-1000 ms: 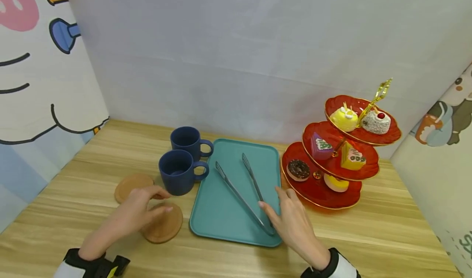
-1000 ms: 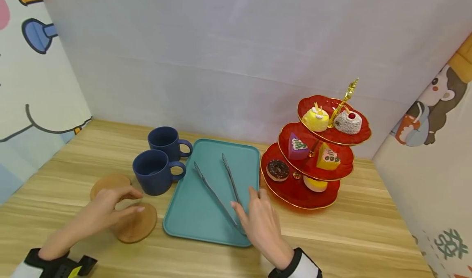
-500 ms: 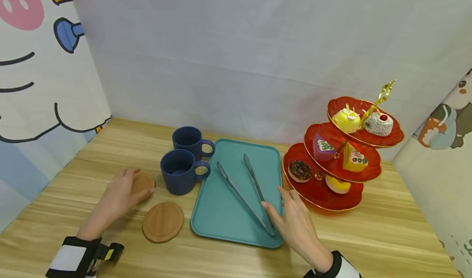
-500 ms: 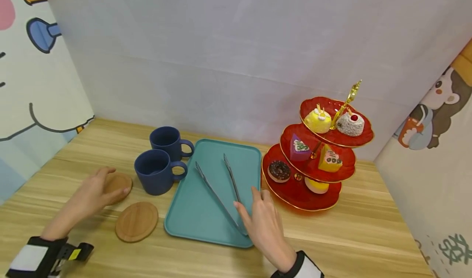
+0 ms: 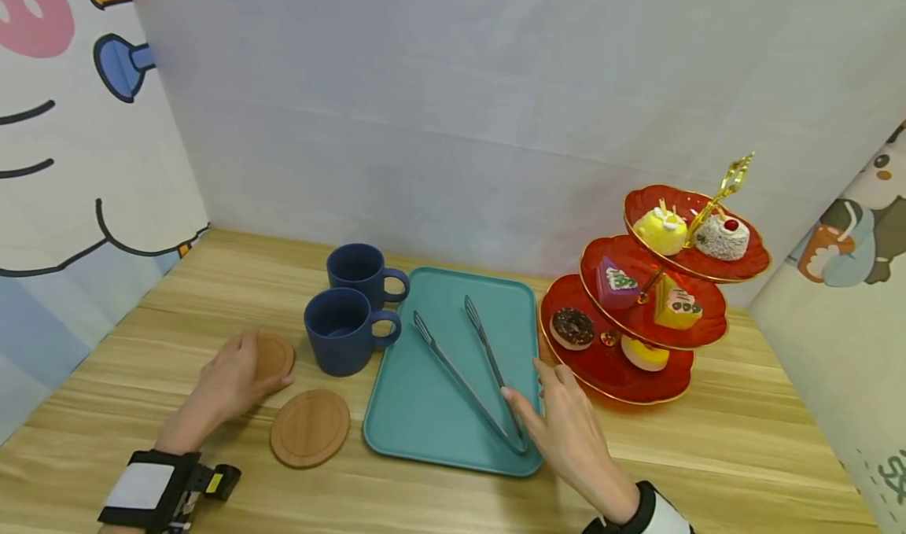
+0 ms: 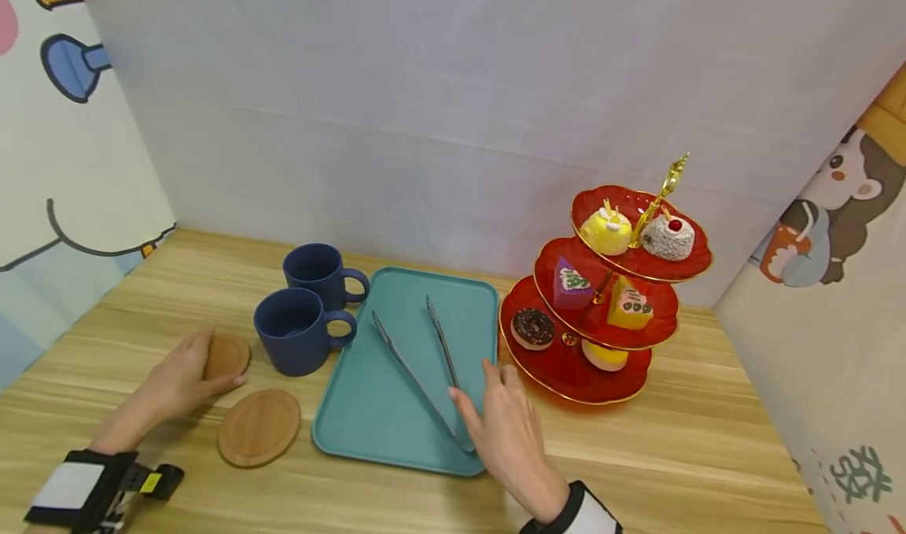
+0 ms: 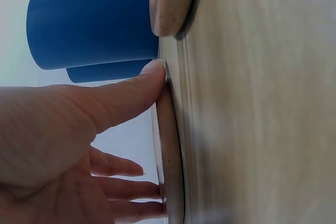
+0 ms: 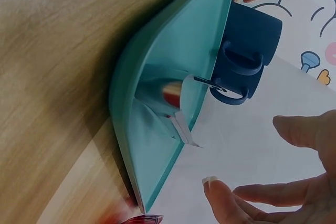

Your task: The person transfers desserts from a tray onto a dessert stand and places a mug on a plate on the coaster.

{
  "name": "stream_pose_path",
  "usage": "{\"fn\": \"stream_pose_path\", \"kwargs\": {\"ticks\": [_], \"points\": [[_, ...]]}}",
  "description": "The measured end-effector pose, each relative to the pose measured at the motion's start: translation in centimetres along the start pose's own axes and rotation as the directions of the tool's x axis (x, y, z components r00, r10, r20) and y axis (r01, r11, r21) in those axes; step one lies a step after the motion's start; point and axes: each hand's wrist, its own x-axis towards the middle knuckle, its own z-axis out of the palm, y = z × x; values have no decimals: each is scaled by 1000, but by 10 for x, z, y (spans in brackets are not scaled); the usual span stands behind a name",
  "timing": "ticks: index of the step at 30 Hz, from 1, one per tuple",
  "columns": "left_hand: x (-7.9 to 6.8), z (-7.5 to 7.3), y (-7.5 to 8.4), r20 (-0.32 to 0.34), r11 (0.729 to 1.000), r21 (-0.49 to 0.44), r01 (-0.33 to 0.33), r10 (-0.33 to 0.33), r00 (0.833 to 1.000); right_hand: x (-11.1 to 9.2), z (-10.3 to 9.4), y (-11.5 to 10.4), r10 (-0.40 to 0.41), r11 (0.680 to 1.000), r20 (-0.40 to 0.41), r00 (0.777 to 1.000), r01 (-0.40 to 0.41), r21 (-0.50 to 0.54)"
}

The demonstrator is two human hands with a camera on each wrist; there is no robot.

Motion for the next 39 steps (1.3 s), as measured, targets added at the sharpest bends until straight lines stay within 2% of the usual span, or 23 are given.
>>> {"fn": "stream_pose_path", "kwargs": {"ticks": [9,14,21,28,34,39], "points": [[4,-5,-1,50,997,59,58,-61,997,0,-1,-1,-20,1000,-10,1000,20,-11],[5,-11,0,87,993,49,108,-112,990,0,-1,-3,-15,1000,2,1000,15,-13],[3,-14,3,92,981,29,190,-192,977,0,-2,-4,-17,1000,4,1000,17,-24],[1,-12,0,74,983,43,177,-180,981,-1,0,-2,-11,999,-4,1000,11,-30],[3,-13,-2,93,985,-8,173,-171,981,-2,-1,-3,-21,999,-3,1000,21,-29],[6,-16,-3,51,989,-20,147,-146,988,-2,-1,-3,-27,999,-11,1000,27,-28]]}}
